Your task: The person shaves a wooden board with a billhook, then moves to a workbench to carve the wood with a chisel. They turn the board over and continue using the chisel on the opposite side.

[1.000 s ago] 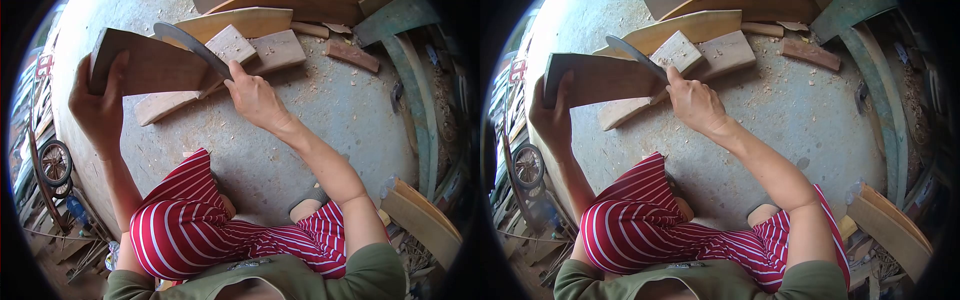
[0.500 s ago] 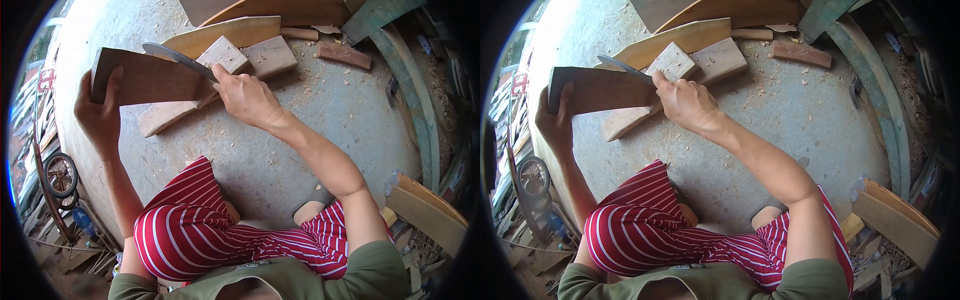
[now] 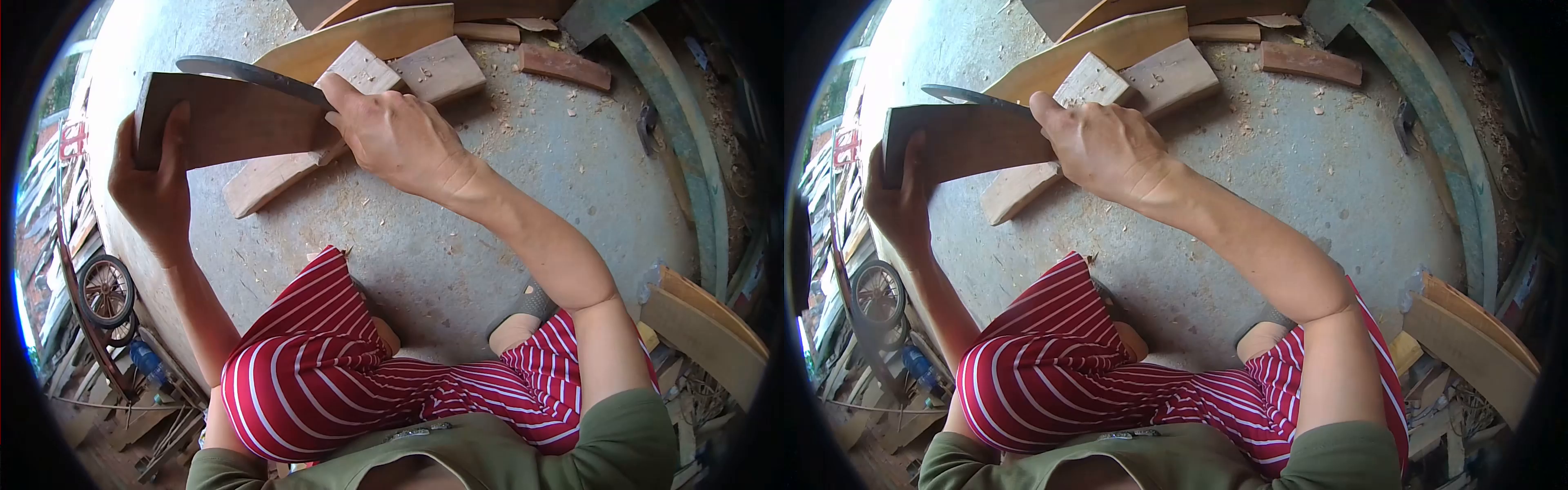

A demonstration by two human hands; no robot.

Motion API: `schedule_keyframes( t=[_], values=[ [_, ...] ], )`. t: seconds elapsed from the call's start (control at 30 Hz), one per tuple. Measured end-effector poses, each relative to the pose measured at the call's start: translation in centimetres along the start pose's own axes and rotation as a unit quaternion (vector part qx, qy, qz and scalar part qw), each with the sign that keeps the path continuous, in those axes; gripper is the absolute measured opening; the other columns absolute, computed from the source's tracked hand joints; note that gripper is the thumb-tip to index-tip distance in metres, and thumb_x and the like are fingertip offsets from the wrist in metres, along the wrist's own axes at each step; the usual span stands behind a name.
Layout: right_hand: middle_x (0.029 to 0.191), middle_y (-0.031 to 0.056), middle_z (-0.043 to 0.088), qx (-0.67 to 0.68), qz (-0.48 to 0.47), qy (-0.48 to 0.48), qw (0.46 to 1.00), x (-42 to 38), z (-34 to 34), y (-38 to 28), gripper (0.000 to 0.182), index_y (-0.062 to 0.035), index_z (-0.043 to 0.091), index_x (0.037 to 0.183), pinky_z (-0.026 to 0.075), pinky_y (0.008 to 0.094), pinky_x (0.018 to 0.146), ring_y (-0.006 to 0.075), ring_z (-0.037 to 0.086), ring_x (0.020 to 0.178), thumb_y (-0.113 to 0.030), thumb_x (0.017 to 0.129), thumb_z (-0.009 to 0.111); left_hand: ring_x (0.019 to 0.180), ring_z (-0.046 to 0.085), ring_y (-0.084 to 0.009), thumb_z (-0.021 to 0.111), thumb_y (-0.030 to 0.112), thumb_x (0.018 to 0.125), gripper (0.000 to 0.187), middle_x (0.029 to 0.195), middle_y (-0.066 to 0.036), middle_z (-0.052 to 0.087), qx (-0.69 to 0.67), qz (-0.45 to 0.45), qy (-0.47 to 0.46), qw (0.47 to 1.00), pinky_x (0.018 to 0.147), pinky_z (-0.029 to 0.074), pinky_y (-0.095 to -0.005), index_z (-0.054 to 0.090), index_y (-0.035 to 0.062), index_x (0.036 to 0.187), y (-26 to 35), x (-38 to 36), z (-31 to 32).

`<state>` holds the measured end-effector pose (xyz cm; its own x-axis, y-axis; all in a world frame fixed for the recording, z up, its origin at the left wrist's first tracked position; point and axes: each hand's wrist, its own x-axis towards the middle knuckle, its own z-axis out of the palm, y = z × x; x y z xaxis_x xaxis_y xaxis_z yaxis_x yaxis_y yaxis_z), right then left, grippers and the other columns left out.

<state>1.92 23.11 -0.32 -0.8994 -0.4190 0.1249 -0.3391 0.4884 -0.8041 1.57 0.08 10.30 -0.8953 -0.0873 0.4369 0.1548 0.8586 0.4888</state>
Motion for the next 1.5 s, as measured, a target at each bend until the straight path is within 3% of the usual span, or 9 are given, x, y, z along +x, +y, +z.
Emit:
schedule_keyframes(
  t=[0.27, 0.37, 0.57, 0.63, 0.73, 0.97, 1.2, 1.37, 1.5],
  values=[
    [0.074, 0.0298, 0.064, -0.009, 0.109, -0.084, 0.991, -0.9, 3.6, 4.9, 0.024, -0.0006, 0.045, 0.115, 0.051, 0.0588, 0.066, 0.0497, 0.064, 0.076, -0.017, 0.098, 0.051, 0.081, 0.061, -0.0066, 0.075, 0.012, 0.088, 0.022, 0.088, -0.004, 0.072, 0.027, 0.023, 0.008, 0.999, 0.074, 0.050, -0.0237, 0.068, -0.0029, 0.104, -0.2, 0.1, -0.2],
    [0.070, 0.0295, 0.063, 0.026, 0.049, -0.029, 0.998, -0.6, 1.4, 0.6, 0.028, -0.0011, 0.045, 0.118, 0.051, 0.0587, 0.062, 0.0499, 0.064, 0.072, -0.017, 0.097, 0.054, 0.081, 0.062, -0.0074, 0.076, 0.009, 0.087, 0.021, 0.089, -0.004, 0.072, -0.001, 0.016, -0.002, 1.000, 0.075, 0.050, -0.0238, 0.069, -0.0023, 0.103, -0.3, -0.4, -0.6],
    [0.069, 0.0292, 0.063, -0.034, 0.086, -0.052, 0.994, -1.6, 5.7, 6.6, 0.027, -0.0015, 0.044, 0.118, 0.051, 0.0585, 0.061, 0.0497, 0.064, 0.071, -0.016, 0.098, 0.053, 0.081, 0.064, -0.0078, 0.078, 0.014, 0.086, 0.026, 0.090, -0.006, 0.072, 0.081, 0.035, 0.033, 0.996, 0.076, 0.051, -0.0241, 0.070, -0.0018, 0.105, 0.4, -0.3, -0.5],
    [0.068, 0.0290, 0.062, -0.028, 0.105, -0.056, 0.992, -1.2, 5.0, 5.3, 0.025, -0.0016, 0.043, 0.117, 0.052, 0.0574, 0.059, 0.0496, 0.064, 0.070, -0.016, 0.098, 0.053, 0.081, 0.064, -0.0082, 0.079, 0.014, 0.086, 0.026, 0.090, -0.006, 0.073, -0.019, 0.010, 0.035, 0.999, 0.076, 0.052, -0.0242, 0.070, -0.0015, 0.104, -0.2, -0.6, -0.2],
    [0.065, 0.0285, 0.061, 0.013, 0.039, -0.016, 0.999, -0.7, 2.5, 2.1, 0.026, 0.0002, 0.042, 0.114, 0.052, 0.0558, 0.057, 0.0494, 0.063, 0.069, -0.016, 0.098, 0.054, 0.080, 0.065, -0.0082, 0.076, 0.015, 0.088, 0.025, 0.091, -0.005, 0.074, 0.044, 0.034, 0.021, 0.998, 0.072, 0.052, -0.0231, 0.071, 0.0003, 0.107, -0.5, -0.4, -0.5],
    [0.068, 0.0282, 0.063, -0.020, 0.075, -0.057, 0.995, -1.4, 6.0, 7.0, 0.025, -0.0004, 0.042, 0.114, 0.052, 0.0565, 0.057, 0.0492, 0.064, 0.069, -0.016, 0.098, 0.053, 0.083, 0.065, -0.0094, 0.078, 0.012, 0.087, 0.024, 0.092, -0.007, 0.073, -0.008, 0.002, 0.023, 1.000, 0.075, 0.052, -0.0242, 0.070, -0.0010, 0.106, -1.0, -0.5, -0.7],
    [0.069, 0.0289, 0.063, 0.018, 0.069, -0.042, 0.997, -0.7, 2.4, 1.7, 0.023, -0.0020, 0.043, 0.111, 0.052, 0.0589, 0.066, 0.0476, 0.066, 0.075, -0.017, 0.097, 0.053, 0.082, 0.066, -0.0093, 0.078, 0.013, 0.087, 0.025, 0.093, -0.007, 0.073, 0.031, 0.016, 0.015, 0.999, 0.075, 0.053, -0.0236, 0.070, -0.0011, 0.106, -0.4, -0.5, -0.8],
    [0.066, 0.0271, 0.063, -0.005, 0.084, -0.043, 0.996, -1.7, 5.4, 6.2, 0.021, -0.0014, 0.044, 0.110, 0.053, 0.0570, 0.060, 0.0479, 0.065, 0.070, -0.016, 0.097, 0.053, 0.081, 0.066, -0.0089, 0.077, 0.011, 0.087, 0.023, 0.093, -0.007, 0.074, 0.038, 0.007, 0.020, 0.999, 0.072, 0.054, -0.0233, 0.070, -0.0015, 0.105, -0.9, -0.3, -0.7],
    [0.066, 0.0268, 0.063, 0.041, 0.068, -0.038, 0.996, -1.4, 3.0, 2.7, 0.024, -0.0007, 0.044, 0.113, 0.053, 0.0553, 0.057, 0.0468, 0.065, 0.069, -0.015, 0.097, 0.054, 0.080, 0.067, -0.0101, 0.079, 0.015, 0.086, 0.028, 0.093, -0.008, 0.074, 0.028, 0.011, 0.010, 0.999, 0.073, 0.054, -0.0238, 0.071, -0.0014, 0.107, -0.6, -0.6, -0.6]
  ],
)
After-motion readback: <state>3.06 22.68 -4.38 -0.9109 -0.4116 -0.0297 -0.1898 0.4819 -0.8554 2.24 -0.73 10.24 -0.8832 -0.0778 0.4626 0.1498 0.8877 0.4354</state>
